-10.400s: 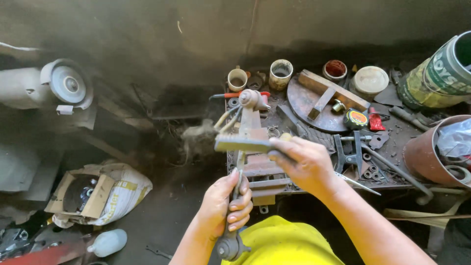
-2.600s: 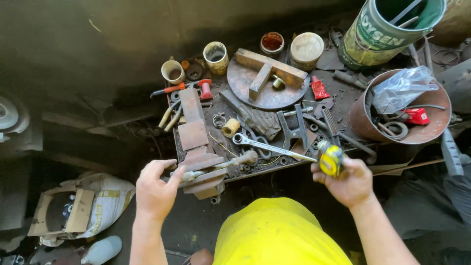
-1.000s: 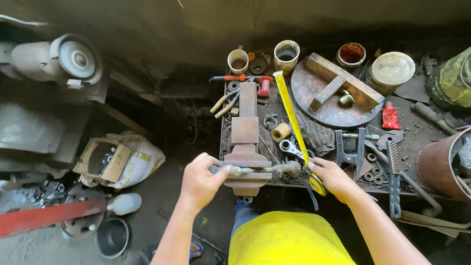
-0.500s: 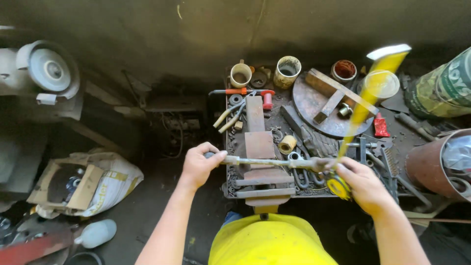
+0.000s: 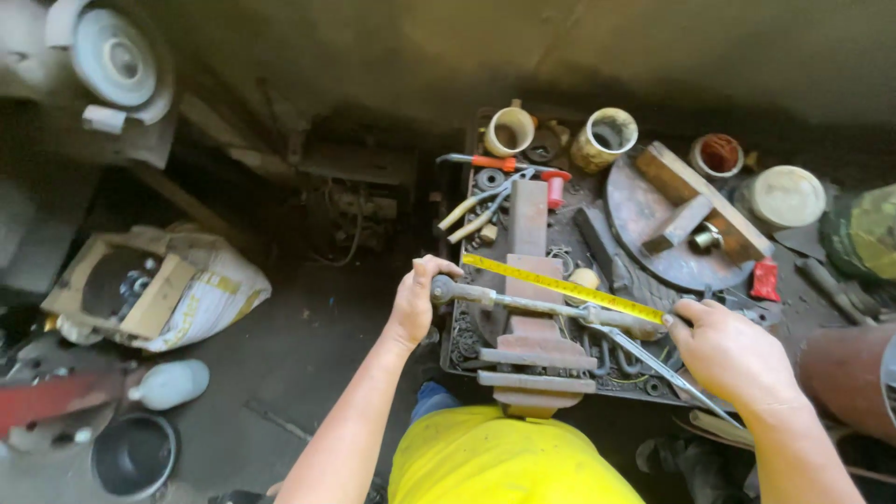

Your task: The person uses a wire brush to clean a metal rod clamped in a vise, removing rust and debris. They then use a tape measure to measure the length of the cleaned rod.

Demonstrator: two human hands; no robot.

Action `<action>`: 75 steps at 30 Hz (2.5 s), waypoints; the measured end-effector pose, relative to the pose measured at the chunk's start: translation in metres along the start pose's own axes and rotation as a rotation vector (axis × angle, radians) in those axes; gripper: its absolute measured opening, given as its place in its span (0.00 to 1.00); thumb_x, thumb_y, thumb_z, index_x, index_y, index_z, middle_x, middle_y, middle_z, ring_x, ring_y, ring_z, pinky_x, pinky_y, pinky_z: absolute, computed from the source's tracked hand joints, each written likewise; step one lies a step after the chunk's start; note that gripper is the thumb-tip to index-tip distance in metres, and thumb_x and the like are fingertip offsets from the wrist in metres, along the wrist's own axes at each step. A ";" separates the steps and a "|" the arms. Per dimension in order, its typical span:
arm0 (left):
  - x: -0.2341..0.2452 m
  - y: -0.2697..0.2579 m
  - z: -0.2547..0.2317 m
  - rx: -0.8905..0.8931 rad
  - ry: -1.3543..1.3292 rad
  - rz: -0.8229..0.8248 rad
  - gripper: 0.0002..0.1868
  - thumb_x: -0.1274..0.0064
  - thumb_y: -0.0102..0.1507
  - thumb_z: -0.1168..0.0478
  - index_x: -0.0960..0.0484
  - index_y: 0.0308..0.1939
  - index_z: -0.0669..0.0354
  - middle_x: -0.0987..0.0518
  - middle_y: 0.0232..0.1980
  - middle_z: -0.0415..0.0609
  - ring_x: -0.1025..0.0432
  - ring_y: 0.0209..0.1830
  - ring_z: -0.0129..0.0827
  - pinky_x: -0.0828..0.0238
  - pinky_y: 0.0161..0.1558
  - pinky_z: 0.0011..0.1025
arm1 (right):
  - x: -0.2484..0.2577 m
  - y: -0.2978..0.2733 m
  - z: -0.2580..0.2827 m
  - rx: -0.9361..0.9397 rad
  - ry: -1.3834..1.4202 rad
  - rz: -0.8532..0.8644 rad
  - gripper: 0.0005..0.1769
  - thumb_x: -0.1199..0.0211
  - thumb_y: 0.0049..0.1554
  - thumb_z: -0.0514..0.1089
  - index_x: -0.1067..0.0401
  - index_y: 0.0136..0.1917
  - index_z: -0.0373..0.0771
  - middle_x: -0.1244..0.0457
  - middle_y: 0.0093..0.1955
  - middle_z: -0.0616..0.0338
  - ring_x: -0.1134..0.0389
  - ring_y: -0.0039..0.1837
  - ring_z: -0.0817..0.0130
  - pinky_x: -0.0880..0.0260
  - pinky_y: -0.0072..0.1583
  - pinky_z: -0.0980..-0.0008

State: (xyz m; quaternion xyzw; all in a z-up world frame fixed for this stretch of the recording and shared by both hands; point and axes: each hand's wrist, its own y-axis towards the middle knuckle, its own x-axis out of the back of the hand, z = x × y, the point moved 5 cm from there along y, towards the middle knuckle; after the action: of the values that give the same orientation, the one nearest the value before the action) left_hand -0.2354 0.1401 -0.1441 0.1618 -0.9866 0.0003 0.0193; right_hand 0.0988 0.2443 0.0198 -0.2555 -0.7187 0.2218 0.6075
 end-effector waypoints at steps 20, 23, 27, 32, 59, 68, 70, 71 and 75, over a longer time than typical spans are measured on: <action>0.002 -0.003 -0.004 0.159 -0.391 -0.370 0.14 0.48 0.68 0.54 0.14 0.37 0.60 0.15 0.40 0.47 0.25 0.35 0.27 0.28 0.38 0.26 | 0.012 0.006 0.053 0.193 -0.161 -0.009 0.20 0.56 0.64 0.59 0.30 0.63 0.58 0.34 0.66 0.63 0.29 0.65 0.54 0.27 0.63 0.48; 0.022 0.003 -0.003 0.108 -0.467 -0.454 0.15 0.47 0.67 0.56 0.15 0.34 0.64 0.15 0.39 0.54 0.22 0.40 0.34 0.26 0.47 0.30 | 0.016 0.010 0.028 0.120 -0.112 0.055 0.23 0.56 0.66 0.57 0.34 0.72 0.60 0.37 0.73 0.69 0.29 0.67 0.63 0.24 0.63 0.55; 0.057 -0.001 0.003 0.135 -0.657 -0.593 0.14 0.45 0.67 0.59 0.18 0.29 0.62 0.18 0.33 0.53 0.23 0.41 0.38 0.26 0.52 0.37 | -0.004 0.049 -0.023 0.122 -0.088 0.049 0.24 0.56 0.67 0.57 0.34 0.73 0.62 0.36 0.69 0.61 0.29 0.66 0.56 0.28 0.66 0.54; 0.042 -0.013 0.011 0.117 -0.666 -0.530 0.17 0.48 0.69 0.55 0.17 0.35 0.67 0.18 0.37 0.57 0.23 0.42 0.39 0.28 0.48 0.37 | -0.027 0.072 -0.038 0.146 -0.090 0.028 0.23 0.54 0.65 0.59 0.30 0.69 0.61 0.35 0.67 0.60 0.30 0.67 0.56 0.30 0.65 0.57; 0.010 -0.027 -0.019 0.274 -0.397 -0.238 0.22 0.55 0.70 0.49 0.14 0.45 0.64 0.14 0.52 0.53 0.24 0.44 0.28 0.27 0.46 0.22 | -0.027 0.079 -0.049 0.102 -0.120 -0.044 0.23 0.54 0.66 0.57 0.28 0.69 0.58 0.34 0.67 0.62 0.29 0.66 0.57 0.28 0.64 0.57; 0.010 -0.027 -0.016 0.236 -0.402 -0.235 0.23 0.54 0.69 0.47 0.14 0.46 0.64 0.14 0.52 0.54 0.23 0.48 0.31 0.27 0.50 0.24 | -0.036 0.087 -0.058 0.141 -0.119 -0.106 0.22 0.51 0.65 0.57 0.26 0.68 0.59 0.33 0.63 0.59 0.30 0.65 0.55 0.29 0.65 0.56; 0.008 -0.026 -0.013 0.194 -0.433 -0.262 0.21 0.53 0.70 0.51 0.15 0.46 0.68 0.14 0.50 0.56 0.21 0.47 0.32 0.24 0.50 0.25 | -0.039 0.091 -0.063 0.188 -0.119 -0.147 0.21 0.50 0.64 0.58 0.26 0.65 0.58 0.32 0.60 0.56 0.30 0.64 0.52 0.31 0.66 0.55; 0.010 -0.027 -0.016 0.198 -0.442 -0.249 0.21 0.53 0.70 0.51 0.15 0.46 0.68 0.14 0.50 0.56 0.21 0.47 0.32 0.24 0.50 0.25 | -0.041 0.093 -0.063 0.171 -0.119 -0.148 0.21 0.50 0.64 0.58 0.26 0.65 0.58 0.32 0.60 0.56 0.30 0.64 0.52 0.31 0.66 0.55; 0.010 -0.028 -0.025 0.177 -0.235 -0.237 0.23 0.57 0.71 0.50 0.13 0.44 0.65 0.13 0.49 0.53 0.21 0.48 0.33 0.25 0.52 0.27 | -0.041 0.092 -0.065 0.249 -0.059 -0.192 0.20 0.47 0.61 0.55 0.25 0.63 0.53 0.33 0.57 0.52 0.30 0.61 0.49 0.33 0.64 0.53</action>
State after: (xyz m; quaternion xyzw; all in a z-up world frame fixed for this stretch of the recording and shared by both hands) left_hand -0.2351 0.1108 -0.1192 0.2769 -0.9522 0.0658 -0.1106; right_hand 0.1771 0.2896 -0.0585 -0.1016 -0.7243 0.2575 0.6315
